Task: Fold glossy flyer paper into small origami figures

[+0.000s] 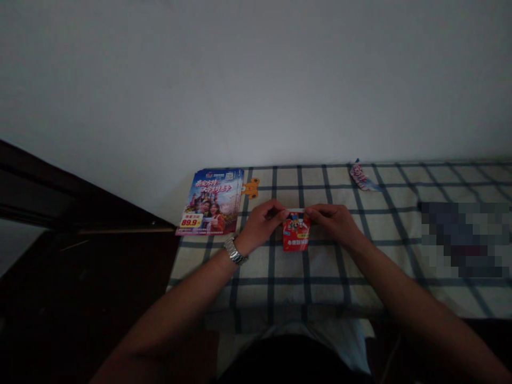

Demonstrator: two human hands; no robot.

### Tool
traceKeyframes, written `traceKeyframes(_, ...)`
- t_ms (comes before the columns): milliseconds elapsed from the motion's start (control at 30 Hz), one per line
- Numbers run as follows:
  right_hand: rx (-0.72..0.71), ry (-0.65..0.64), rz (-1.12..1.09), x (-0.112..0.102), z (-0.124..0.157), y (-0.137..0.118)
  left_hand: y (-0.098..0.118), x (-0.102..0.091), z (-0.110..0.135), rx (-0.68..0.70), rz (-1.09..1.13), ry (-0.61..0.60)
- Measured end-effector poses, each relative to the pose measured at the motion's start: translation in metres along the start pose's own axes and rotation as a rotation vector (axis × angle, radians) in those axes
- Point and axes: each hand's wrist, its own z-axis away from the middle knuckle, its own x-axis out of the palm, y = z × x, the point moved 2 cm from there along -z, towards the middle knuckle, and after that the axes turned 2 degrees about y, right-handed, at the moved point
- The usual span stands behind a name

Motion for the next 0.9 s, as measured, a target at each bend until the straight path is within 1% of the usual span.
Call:
traceKeyframes(167,-0.005,-0.002,0.013,-0.0006,-0.0003,-0.0011,0.0010,0.0007,0.0007,-0.001,0.040,-0.003)
traceKeyframes(333,-0.024,0.025,0.044,0.0012,-0.0011,-0.0035,0.0000,0.0013,0.0011,-0.013,0.055,0.008)
traceKeyframes(533,0.025,-0.035,-0.009,0.0040,-0.0008,-0.0039,-0.0035,-0.0012,0.0004,-0.012,0.033,0.059)
traceKeyframes(633,0.032,-0.058,-0.003,0.0035,0.0000,-0.0016,-0.0031,-0.0017,0.0001,-0.013,0.038,0.062)
traceKeyframes(900,0.003,-0.055,0.087,0.0000,0.0008,-0.0007,0.0009,-0.0010,0.0006,0.000,0.022,0.055)
